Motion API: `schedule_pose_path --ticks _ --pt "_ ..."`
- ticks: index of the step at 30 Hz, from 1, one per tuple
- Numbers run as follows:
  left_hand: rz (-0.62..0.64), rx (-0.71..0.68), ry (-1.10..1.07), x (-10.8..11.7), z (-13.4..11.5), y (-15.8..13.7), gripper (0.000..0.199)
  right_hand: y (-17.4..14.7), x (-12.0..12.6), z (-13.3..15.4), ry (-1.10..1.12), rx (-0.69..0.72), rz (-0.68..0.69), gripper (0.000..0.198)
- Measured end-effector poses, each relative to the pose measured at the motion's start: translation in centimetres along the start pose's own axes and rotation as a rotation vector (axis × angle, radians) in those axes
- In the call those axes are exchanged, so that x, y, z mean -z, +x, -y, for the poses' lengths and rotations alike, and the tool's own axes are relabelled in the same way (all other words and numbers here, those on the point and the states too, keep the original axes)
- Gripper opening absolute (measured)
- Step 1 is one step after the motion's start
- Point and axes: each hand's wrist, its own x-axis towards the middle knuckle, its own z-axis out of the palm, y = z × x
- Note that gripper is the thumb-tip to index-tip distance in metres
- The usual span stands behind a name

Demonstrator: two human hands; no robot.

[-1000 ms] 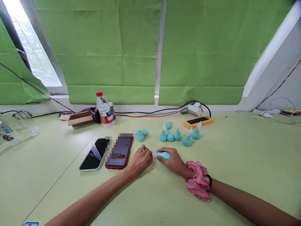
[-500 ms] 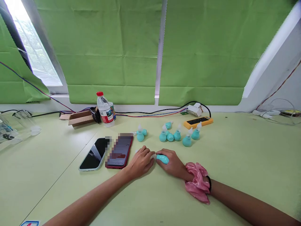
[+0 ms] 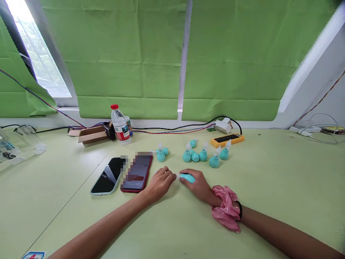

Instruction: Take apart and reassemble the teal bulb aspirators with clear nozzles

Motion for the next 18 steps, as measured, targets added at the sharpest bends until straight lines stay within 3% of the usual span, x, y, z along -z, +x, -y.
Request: schedule_pose_path --ticks 5,12,18 --pt "-0.027 0.041 -0.003 0.2 -0.2 -0.2 0.016 0.5 0.3 -0.6 0.078 -0.126 -0.063 0.014" --pt "0.128 0.142 0.100 -0.9 0.7 -0.5 0.019 0.1 0.5 0.1 0.055 0.006 -0.041 0.018" --pt "0.079 0.180 0.024 0.0 0.5 -0.4 0.017 -0.1 0.5 0.4 0.067 0.072 -0.007 0.023"
